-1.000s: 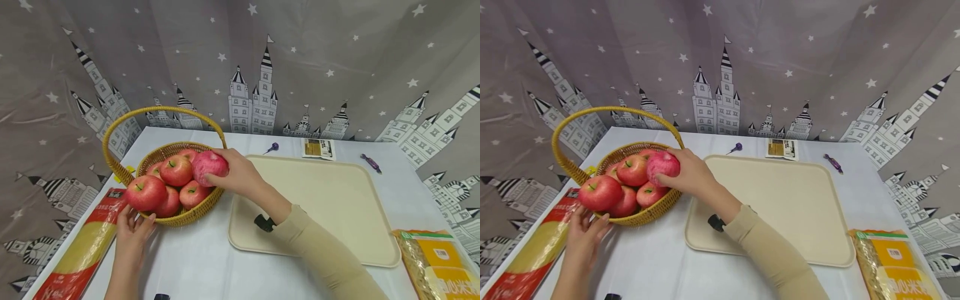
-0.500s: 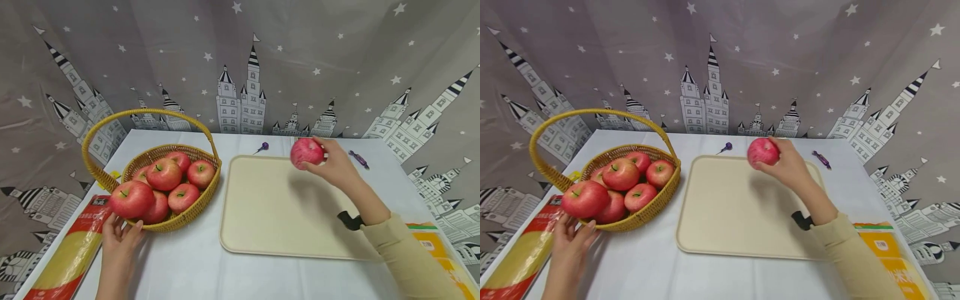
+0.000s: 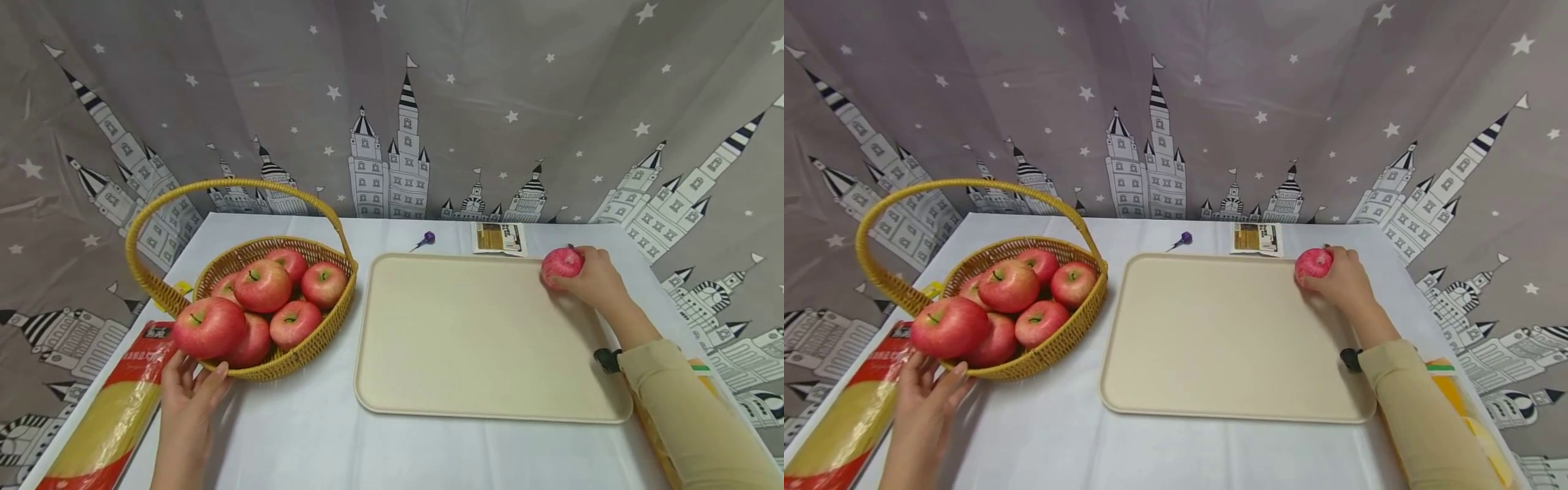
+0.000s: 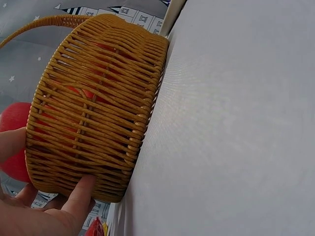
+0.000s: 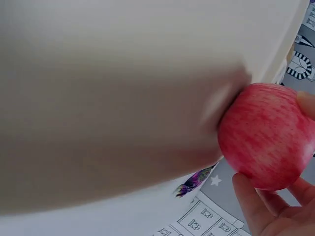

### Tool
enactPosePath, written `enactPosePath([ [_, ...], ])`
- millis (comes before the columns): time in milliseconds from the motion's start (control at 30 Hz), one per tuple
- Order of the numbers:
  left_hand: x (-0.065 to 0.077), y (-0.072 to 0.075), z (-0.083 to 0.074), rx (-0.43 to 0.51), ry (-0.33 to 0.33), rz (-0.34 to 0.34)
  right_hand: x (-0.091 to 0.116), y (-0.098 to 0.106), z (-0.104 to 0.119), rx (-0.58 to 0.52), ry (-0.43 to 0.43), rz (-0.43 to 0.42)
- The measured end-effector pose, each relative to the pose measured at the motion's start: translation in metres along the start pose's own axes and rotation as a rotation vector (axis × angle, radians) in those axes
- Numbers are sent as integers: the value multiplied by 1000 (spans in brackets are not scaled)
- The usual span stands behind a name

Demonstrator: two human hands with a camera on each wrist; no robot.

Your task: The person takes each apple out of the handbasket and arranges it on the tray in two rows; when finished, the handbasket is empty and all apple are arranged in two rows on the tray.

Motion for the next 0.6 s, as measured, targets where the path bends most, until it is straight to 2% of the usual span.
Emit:
enactPosePath([
  [200, -3, -1, 1, -1, -8, 5, 0, 1, 2, 60, -11, 24],
  [333, -3, -1, 1, -3, -17, 17, 2, 4, 15, 125, -21, 23],
  [467, -3, 1, 2, -14, -4, 1, 3, 5, 56, 131, 42, -16],
  [533, -3, 2, 2, -16, -8, 2, 5, 0, 88, 91, 117, -15],
  [600, -3, 2, 2, -9, -14, 6, 9, -10, 123, 25, 203, 21],
])
Point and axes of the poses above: each hand's wrist, its own x-axis away from the middle knuckle, its own y-axis out of the back of the hand, z = x × y, the point moved 7 cm from there along -x, towards the middle knuckle
